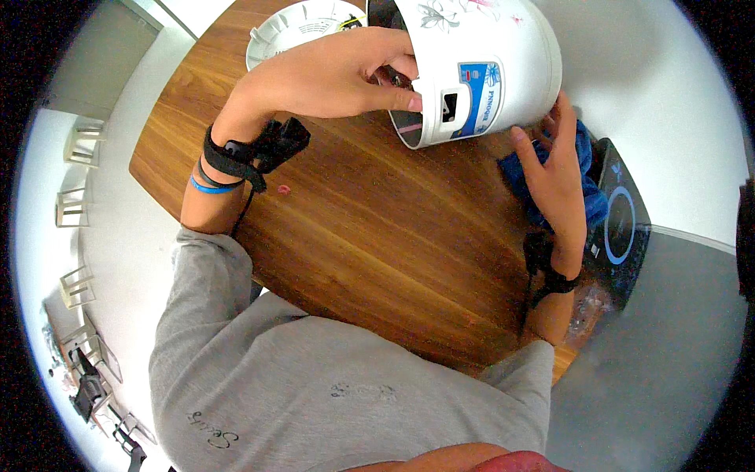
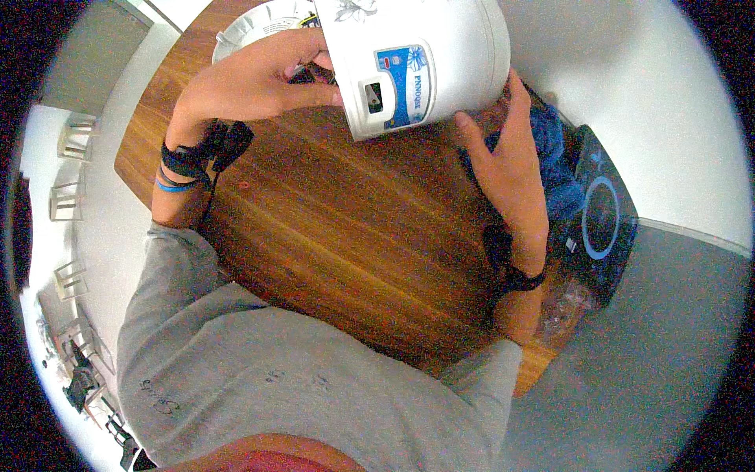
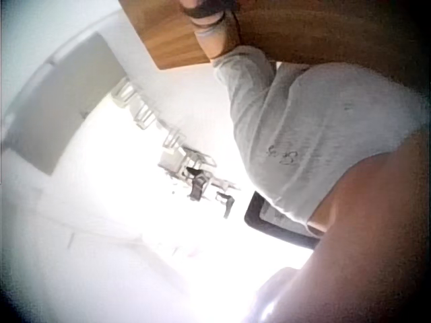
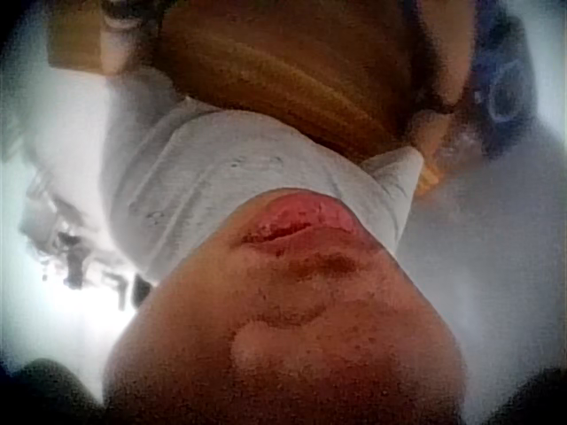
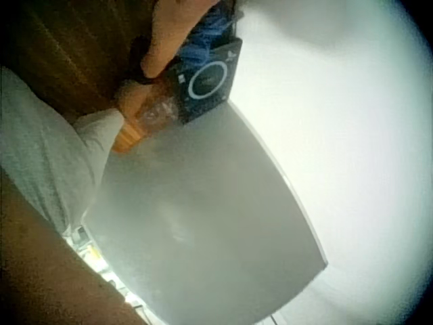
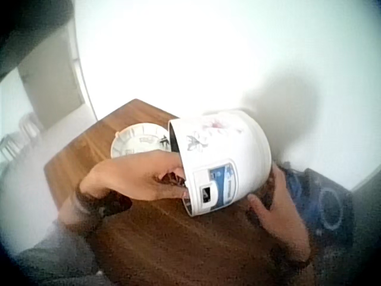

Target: The person assembles a white rice cooker by inserting a rectangular white component into the cooker's interior and securing it with screws. They repeatedly pick up screws from a plastic bag, align the component, and tighten the screws by hand.

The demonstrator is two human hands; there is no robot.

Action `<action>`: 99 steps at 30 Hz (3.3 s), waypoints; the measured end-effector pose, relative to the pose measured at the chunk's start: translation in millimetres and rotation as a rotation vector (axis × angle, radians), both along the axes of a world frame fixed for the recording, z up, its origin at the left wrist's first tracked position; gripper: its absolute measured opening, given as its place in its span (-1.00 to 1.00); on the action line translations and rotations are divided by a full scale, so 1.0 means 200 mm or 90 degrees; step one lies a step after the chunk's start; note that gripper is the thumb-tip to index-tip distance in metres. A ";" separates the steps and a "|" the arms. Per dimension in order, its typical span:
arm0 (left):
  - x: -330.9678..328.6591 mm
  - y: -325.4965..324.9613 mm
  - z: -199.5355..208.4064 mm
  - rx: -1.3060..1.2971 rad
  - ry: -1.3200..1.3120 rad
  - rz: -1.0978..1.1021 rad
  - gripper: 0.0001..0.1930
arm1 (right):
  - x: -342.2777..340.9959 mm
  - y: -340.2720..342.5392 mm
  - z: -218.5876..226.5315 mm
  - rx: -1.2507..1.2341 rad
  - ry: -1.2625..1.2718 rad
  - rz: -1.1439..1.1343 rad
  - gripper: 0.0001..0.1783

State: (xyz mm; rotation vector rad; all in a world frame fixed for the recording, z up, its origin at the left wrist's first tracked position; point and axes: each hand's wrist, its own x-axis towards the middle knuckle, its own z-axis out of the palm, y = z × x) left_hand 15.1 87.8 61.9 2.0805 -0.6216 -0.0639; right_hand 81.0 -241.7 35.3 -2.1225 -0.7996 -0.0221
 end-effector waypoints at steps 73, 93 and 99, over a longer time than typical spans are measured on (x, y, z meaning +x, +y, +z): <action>-0.11 -0.13 0.01 -0.038 -0.023 0.068 -0.73 | -0.02 0.00 -0.01 -0.069 -0.015 -0.074 -0.14; -0.19 -0.16 0.07 -0.211 0.074 0.036 -0.61 | -0.05 0.02 -0.01 -0.046 -0.035 -0.077 -0.07; -0.14 -0.20 0.01 -0.173 0.059 0.131 -0.67 | -0.05 0.02 -0.02 -0.067 -0.061 -0.087 -0.05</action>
